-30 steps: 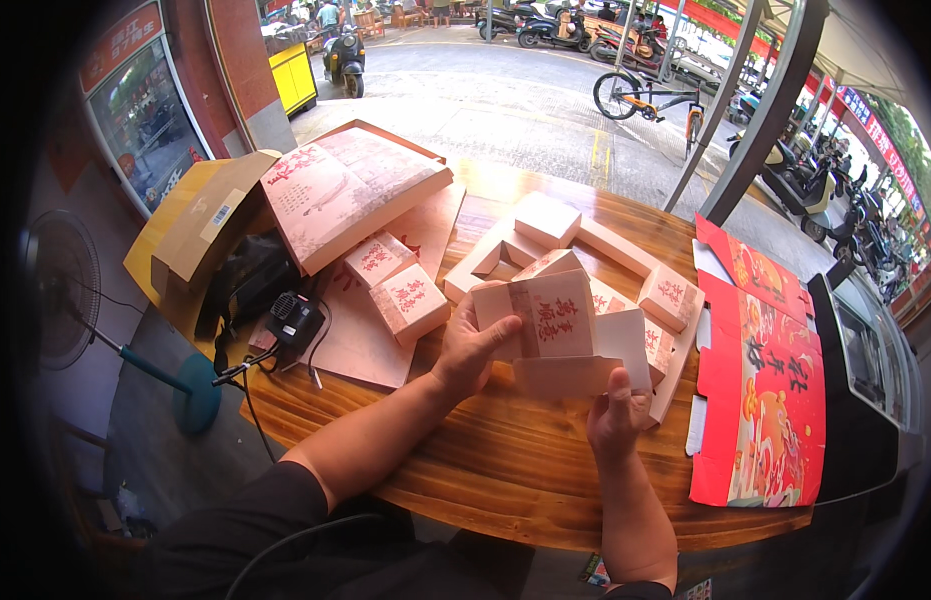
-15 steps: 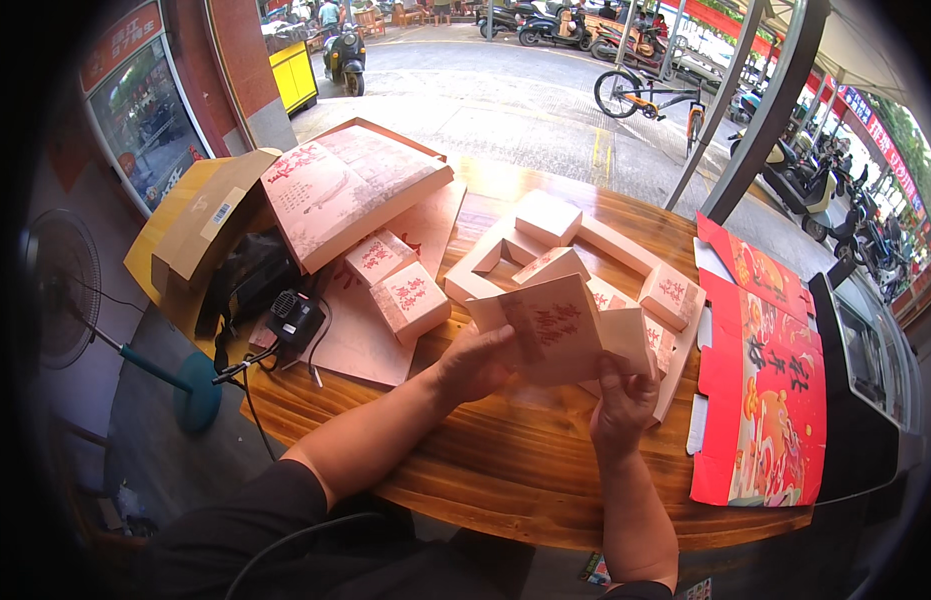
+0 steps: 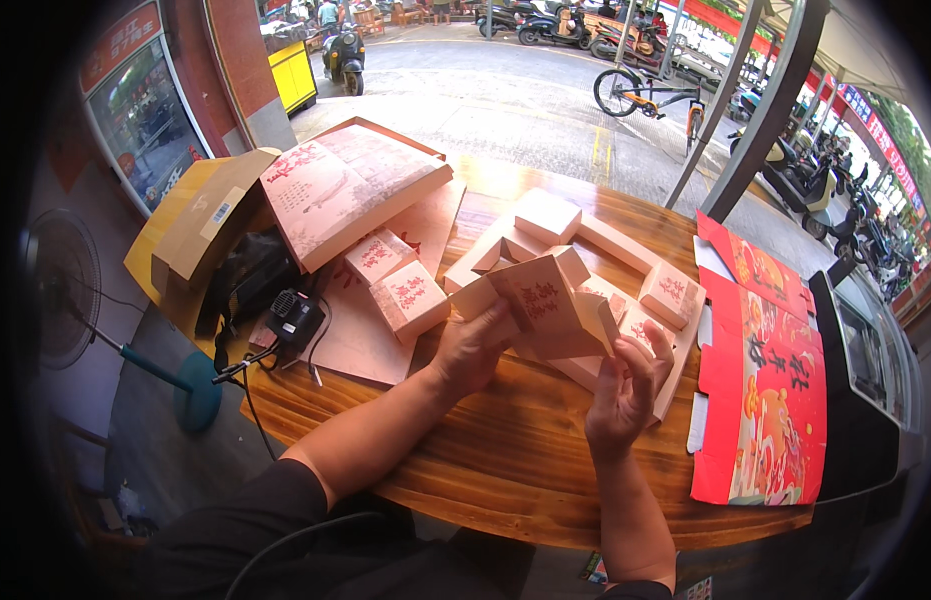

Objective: The person assembles small paper boxes by hand on a wooden table, folding the precut cardboard sides and base into place.

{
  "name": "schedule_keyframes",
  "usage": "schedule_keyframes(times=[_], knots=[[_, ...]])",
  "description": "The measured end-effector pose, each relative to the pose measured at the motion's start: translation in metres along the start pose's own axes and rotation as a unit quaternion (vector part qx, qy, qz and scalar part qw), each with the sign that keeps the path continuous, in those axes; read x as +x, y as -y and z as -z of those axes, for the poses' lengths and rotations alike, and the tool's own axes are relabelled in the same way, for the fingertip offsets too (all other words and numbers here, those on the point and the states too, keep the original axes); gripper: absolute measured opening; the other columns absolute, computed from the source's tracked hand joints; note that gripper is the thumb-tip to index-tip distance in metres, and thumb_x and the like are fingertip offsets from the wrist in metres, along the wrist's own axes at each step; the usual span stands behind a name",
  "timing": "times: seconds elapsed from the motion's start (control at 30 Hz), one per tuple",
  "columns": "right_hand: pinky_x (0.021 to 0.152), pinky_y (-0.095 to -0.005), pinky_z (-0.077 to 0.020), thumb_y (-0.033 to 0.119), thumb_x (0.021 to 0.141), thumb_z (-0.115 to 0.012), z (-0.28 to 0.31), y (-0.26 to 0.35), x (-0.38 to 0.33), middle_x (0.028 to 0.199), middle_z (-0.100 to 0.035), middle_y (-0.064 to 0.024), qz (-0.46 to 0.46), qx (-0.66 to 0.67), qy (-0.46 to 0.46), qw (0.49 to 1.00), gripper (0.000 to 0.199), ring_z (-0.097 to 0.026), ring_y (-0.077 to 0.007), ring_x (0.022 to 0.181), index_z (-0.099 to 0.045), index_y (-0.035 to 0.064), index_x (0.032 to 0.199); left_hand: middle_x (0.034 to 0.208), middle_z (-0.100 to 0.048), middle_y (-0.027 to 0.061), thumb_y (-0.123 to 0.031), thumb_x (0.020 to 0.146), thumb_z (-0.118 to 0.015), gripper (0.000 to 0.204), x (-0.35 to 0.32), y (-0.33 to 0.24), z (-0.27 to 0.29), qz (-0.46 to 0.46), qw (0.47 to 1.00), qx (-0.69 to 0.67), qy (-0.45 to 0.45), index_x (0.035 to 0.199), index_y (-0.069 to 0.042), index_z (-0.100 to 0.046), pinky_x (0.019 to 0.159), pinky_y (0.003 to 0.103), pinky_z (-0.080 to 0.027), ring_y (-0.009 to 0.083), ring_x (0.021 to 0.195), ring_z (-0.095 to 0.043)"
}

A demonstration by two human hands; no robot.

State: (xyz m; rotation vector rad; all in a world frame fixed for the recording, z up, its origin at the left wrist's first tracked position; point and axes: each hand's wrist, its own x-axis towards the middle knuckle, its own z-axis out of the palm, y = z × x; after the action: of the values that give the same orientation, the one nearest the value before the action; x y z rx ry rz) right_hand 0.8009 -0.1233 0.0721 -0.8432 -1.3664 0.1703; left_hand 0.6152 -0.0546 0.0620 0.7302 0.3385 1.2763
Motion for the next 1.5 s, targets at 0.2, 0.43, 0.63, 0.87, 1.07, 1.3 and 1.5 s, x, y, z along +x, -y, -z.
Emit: schedule_keyframes(times=[0.2,0.43,0.63,0.87,1.07,1.3,1.5], knots=[[0.1,-0.036,-0.0448,-0.009,0.091,-0.054,0.001,0.005,0.003,0.143,-0.037,-0.0182,0.053,-0.094,0.03,0.994,0.039,-0.049,-0.0259,0.124,-0.06,0.0093,0.125,0.113,-0.063,0.0018,-0.015,0.099,-0.057,0.024,0.003,0.01,0.012,-0.028,0.999,0.038,-0.018,0.122,-0.009,-0.059,0.08,0.026,-0.051,0.0117,0.101,-0.061],[0.107,-0.0393,-0.0405,-0.002,0.091,-0.059,-0.004,0.01,0.001,0.146,-0.032,-0.0174,-0.069,-0.021,0.011,0.997,0.034,-0.043,-0.0273,0.131,-0.058,0.0013,0.125,0.104,-0.066,0.0027,-0.014,0.099,-0.057,0.016,0.001,0.009,0.013,-0.026,0.998,0.045,0.027,0.112,-0.006,-0.063,0.081,0.027,-0.051,0.0122,0.095,-0.062],[0.099,-0.0339,-0.0447,-0.003,0.09,-0.06,0.002,-0.005,-0.005,0.132,-0.044,-0.0126,-0.098,0.034,0.028,0.994,0.023,-0.051,-0.0183,0.118,-0.058,-0.0009,0.114,0.105,-0.066,0.0051,-0.014,0.099,-0.057,0.017,0.002,0.009,0.013,-0.044,0.996,0.039,0.061,0.112,-0.005,-0.063,0.087,0.031,-0.051,0.0146,0.097,-0.063],[0.081,-0.0254,-0.0484,-0.006,0.091,-0.062,0.009,-0.019,-0.013,0.109,-0.053,-0.0061,-0.117,0.091,0.003,0.989,0.023,-0.058,-0.0123,0.096,-0.05,0.0036,0.108,0.112,-0.066,0.005,-0.013,0.099,-0.058,0.023,-0.002,0.01,0.01,-0.044,0.997,0.043,0.048,0.119,-0.004,-0.062,0.092,0.033,-0.05,0.016,0.105,-0.061],[0.093,-0.0306,-0.0488,-0.004,0.091,-0.064,-0.001,0.005,0.005,0.118,-0.057,-0.0105,-0.178,0.155,-0.103,0.966,0.051,-0.058,-0.0182,0.107,-0.039,0.0048,0.134,0.122,-0.063,0.0066,-0.017,0.1,-0.056,0.034,-0.01,0.002,0.001,-0.016,0.997,0.01,0.076,0.132,-0.004,-0.055,0.098,0.033,-0.048,0.0164,0.113,-0.059],[0.098,-0.0326,-0.0469,0.008,0.095,-0.063,0.01,-0.023,-0.013,0.128,-0.058,-0.01,-0.263,0.306,-0.01,0.915,0.046,-0.058,-0.0187,0.113,-0.045,0.0054,0.137,0.129,-0.059,0.0087,-0.023,0.102,-0.052,0.04,-0.011,-0.004,-0.01,0.029,0.997,-0.018,0.066,0.137,-0.004,-0.05,0.099,0.036,-0.048,0.0198,0.117,-0.058],[0.095,-0.0301,-0.0465,0.006,0.098,-0.056,0.004,-0.013,-0.014,0.116,-0.066,-0.0042,-0.307,0.316,-0.058,0.896,0.021,-0.06,-0.0137,0.106,-0.063,0.0044,0.118,0.133,-0.056,0.0115,-0.043,0.097,-0.057,0.061,-0.008,-0.009,0.004,0.103,0.977,-0.065,0.176,0.141,-0.003,-0.045,0.102,0.039,-0.046,0.0232,0.123,-0.055]])
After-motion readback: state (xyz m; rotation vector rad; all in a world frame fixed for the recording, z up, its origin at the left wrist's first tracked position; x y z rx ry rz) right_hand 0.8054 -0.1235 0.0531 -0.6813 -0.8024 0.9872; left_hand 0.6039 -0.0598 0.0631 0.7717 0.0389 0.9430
